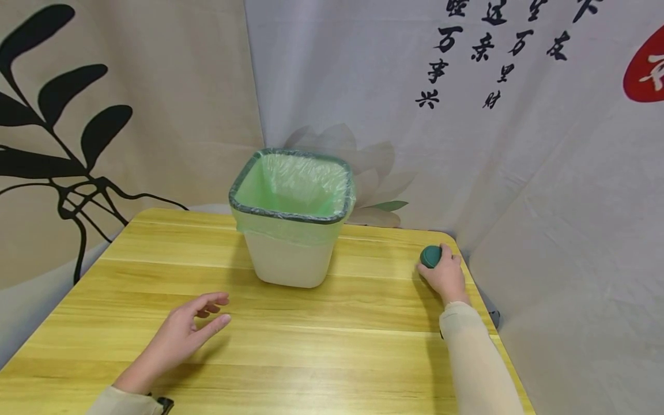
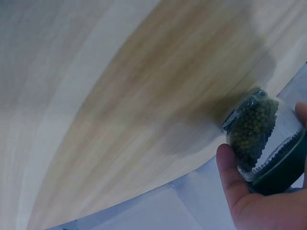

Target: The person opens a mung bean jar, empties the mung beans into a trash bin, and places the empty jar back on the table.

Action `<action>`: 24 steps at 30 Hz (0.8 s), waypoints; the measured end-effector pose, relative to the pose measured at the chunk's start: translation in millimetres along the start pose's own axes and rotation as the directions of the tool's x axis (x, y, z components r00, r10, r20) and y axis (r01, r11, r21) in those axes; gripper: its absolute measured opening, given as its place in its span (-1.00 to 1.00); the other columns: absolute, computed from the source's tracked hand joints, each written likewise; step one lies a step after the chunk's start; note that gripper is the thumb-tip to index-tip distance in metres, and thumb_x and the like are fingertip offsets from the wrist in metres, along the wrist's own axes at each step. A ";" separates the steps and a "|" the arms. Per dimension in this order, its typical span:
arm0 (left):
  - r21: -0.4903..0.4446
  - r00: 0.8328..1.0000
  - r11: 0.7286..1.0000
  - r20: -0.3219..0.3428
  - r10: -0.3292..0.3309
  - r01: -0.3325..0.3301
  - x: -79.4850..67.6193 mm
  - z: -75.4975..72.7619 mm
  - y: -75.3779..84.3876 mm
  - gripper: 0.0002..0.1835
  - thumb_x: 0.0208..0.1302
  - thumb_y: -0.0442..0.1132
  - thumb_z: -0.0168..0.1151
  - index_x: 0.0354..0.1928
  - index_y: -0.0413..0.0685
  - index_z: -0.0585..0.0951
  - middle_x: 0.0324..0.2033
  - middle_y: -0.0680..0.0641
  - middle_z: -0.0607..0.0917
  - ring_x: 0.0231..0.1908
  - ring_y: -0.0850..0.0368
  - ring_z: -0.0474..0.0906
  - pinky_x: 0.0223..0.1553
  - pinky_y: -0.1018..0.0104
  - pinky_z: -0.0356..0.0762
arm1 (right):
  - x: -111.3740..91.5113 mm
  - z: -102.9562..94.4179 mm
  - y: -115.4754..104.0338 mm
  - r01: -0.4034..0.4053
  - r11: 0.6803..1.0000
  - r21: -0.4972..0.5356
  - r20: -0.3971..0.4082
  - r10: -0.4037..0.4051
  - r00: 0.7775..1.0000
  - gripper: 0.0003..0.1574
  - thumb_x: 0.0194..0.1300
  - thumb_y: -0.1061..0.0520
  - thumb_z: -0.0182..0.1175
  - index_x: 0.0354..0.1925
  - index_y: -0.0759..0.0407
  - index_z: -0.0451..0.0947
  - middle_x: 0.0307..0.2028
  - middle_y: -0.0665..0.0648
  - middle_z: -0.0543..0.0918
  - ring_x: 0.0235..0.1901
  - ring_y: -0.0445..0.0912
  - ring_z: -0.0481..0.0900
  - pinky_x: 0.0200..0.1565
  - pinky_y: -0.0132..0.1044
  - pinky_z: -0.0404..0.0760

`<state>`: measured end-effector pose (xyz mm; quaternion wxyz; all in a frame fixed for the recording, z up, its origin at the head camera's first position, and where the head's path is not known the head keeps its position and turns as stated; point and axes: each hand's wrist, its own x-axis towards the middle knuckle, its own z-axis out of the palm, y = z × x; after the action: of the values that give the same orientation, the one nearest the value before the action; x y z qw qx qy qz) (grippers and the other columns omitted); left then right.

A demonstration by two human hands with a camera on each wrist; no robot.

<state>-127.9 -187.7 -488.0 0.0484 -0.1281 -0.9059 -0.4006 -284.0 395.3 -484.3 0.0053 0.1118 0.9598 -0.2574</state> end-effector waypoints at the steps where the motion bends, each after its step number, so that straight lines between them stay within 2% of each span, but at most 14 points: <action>1: 0.004 1.000 1.000 -0.002 0.003 -0.003 0.0 0.3 0.0 -0.48 0.53 0.09 0.31 0.37 0.01 0.59 0.17 -0.08 0.77 0.08 -0.11 0.72 0.00 -0.12 0.76 | -0.1 0.3 0.5 -0.001 1.000 0.005 -0.003 0.001 1.000 0.36 0.42 -0.28 0.32 0.72 0.24 -0.25 0.52 0.72 0.02 0.33 0.61 0.34 0.30 0.51 0.46; 12: 0.029 0.999 0.999 -0.027 0.026 -0.025 0.1 2.8 -0.8 -0.50 0.53 0.06 0.32 0.36 0.00 0.60 0.15 -0.04 0.79 0.05 -0.06 0.73 0.05 -0.12 0.74 | -4.0 3.1 6.0 -0.010 0.998 0.069 -0.038 0.013 0.999 0.37 0.41 -0.28 0.32 0.73 0.22 -0.27 0.55 0.68 0.01 0.37 0.57 0.30 0.31 0.50 0.45; 24: 0.005 1.000 1.000 -0.010 -0.009 0.009 0.1 0.1 -0.9 -0.48 0.52 0.07 0.32 0.37 -0.01 0.59 0.17 -0.04 0.77 0.09 -0.09 0.71 0.03 -0.11 0.76 | -12.1 8.2 7.6 -0.085 0.975 0.204 -0.102 0.108 0.989 0.38 0.42 -0.37 0.27 0.76 0.05 -0.31 0.56 0.61 0.06 0.42 0.52 0.28 0.36 0.48 0.41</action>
<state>-128.2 -188.3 -488.6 0.0517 -0.1218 -0.9073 -0.3992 -271.0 395.1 -494.2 -0.0473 0.1725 0.9215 -0.3448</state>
